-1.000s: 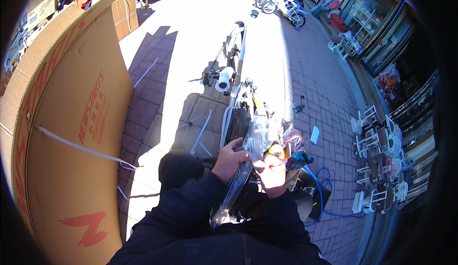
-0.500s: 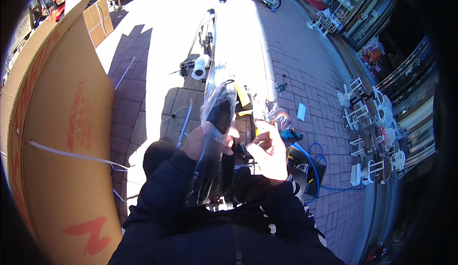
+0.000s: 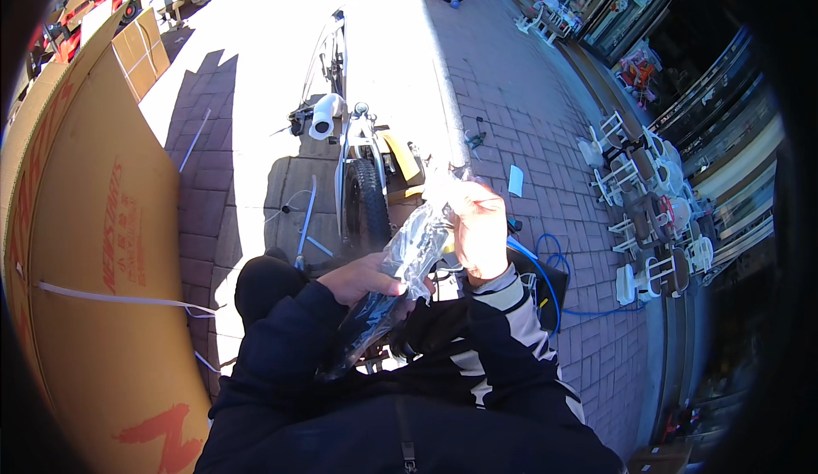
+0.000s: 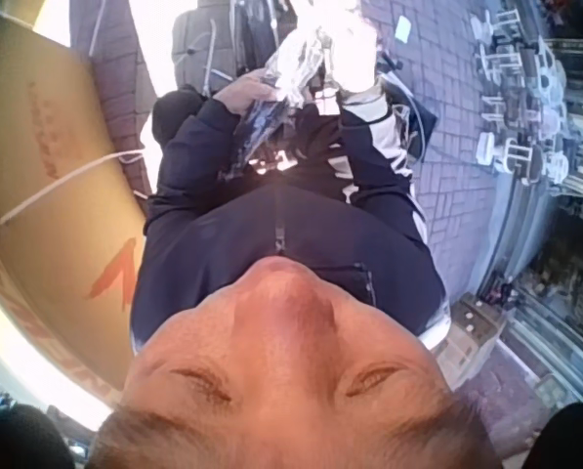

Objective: The person assembles a bicycle outdoors, attaching the rear wheel, installing the chain, and fitting the seat post. They use a wrench to tighten bolts and adjust components, then place the assembled seat onto the frame.

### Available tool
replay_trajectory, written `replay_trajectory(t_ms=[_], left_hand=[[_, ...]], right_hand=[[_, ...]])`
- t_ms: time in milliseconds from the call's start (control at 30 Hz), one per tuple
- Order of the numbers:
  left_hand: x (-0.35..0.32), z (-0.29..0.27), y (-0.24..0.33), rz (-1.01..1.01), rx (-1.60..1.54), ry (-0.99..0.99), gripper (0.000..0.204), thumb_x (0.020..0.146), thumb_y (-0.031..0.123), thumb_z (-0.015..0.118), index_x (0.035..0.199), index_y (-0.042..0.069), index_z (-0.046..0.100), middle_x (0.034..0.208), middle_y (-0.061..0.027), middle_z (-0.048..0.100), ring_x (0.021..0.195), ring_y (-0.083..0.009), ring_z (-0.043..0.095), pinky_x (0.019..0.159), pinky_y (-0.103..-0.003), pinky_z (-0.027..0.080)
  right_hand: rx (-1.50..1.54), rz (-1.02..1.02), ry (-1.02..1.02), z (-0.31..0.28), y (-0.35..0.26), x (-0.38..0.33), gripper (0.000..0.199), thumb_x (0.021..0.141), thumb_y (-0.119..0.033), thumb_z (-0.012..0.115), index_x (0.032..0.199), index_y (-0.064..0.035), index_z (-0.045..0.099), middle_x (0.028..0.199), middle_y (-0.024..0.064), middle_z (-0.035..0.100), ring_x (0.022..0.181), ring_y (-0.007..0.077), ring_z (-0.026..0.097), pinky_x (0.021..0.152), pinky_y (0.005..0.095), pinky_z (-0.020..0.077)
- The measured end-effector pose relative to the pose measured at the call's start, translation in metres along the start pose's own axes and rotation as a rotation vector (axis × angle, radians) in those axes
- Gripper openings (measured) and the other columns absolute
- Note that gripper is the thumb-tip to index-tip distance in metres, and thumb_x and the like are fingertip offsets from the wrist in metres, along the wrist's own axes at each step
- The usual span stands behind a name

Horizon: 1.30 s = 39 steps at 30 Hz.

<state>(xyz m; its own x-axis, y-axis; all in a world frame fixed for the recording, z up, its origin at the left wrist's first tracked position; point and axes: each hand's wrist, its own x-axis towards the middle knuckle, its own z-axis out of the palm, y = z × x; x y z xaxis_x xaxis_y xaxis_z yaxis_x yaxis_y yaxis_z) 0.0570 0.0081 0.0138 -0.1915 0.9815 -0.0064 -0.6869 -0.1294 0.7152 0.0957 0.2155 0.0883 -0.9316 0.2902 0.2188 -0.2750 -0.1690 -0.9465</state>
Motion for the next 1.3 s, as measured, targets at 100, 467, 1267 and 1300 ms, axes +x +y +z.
replay_trajectory(t_ms=[100, 467, 1267, 1300], left_hand=[[0.000, 0.003, 0.002, -0.040, 0.066, 0.036, 0.062, 0.083, 0.028, 0.076, 0.132, -0.003, 0.053, 0.112, -0.0114, 0.067, 0.091, -0.0176, 0.067, 0.084, -0.034, 0.056], [-0.002, -0.004, -0.001, 0.074, 0.239, -0.043, 0.053, 0.089, 0.035, 0.074, 0.124, -0.003, 0.063, 0.112, -0.0111, 0.069, 0.091, -0.0163, 0.066, 0.085, -0.030, 0.053], [0.009, 0.000, -0.016, -0.047, 0.120, 0.105, 0.048, 0.105, 0.037, 0.051, 0.133, -0.002, 0.055, 0.119, -0.0133, 0.069, 0.095, -0.0192, 0.069, 0.087, -0.032, 0.055], [0.009, 0.000, -0.016, -0.069, 0.157, 0.107, 0.048, 0.105, 0.038, 0.051, 0.132, -0.002, 0.057, 0.117, -0.0126, 0.070, 0.095, -0.0185, 0.068, 0.088, -0.032, 0.054]], right_hand=[[0.258, 0.147, 0.078, -0.010, 0.001, 0.008, 0.020, 0.098, -0.007, 0.058, 0.107, 0.0078, 0.069, 0.097, 0.0135, 0.073, 0.090, 0.0197, 0.069, 0.083, 0.0303, 0.0547], [-0.383, 0.103, -0.330, -0.051, 0.068, -0.009, 0.023, 0.096, -0.011, 0.056, 0.109, 0.0039, 0.067, 0.100, 0.0124, 0.073, 0.091, 0.0188, 0.070, 0.082, 0.0319, 0.0548], [0.173, 0.212, 0.088, -0.037, 0.037, -0.016, 0.029, 0.101, -0.029, 0.063, 0.092, -0.0018, 0.066, 0.085, 0.0080, 0.068, 0.081, 0.0190, 0.066, 0.080, 0.0314, 0.0515], [0.247, 0.253, 0.073, -0.045, 0.027, -0.012, 0.029, 0.102, -0.029, 0.061, 0.094, -0.0019, 0.065, 0.088, 0.0102, 0.070, 0.086, 0.0220, 0.068, 0.082, 0.0351, 0.0543]])
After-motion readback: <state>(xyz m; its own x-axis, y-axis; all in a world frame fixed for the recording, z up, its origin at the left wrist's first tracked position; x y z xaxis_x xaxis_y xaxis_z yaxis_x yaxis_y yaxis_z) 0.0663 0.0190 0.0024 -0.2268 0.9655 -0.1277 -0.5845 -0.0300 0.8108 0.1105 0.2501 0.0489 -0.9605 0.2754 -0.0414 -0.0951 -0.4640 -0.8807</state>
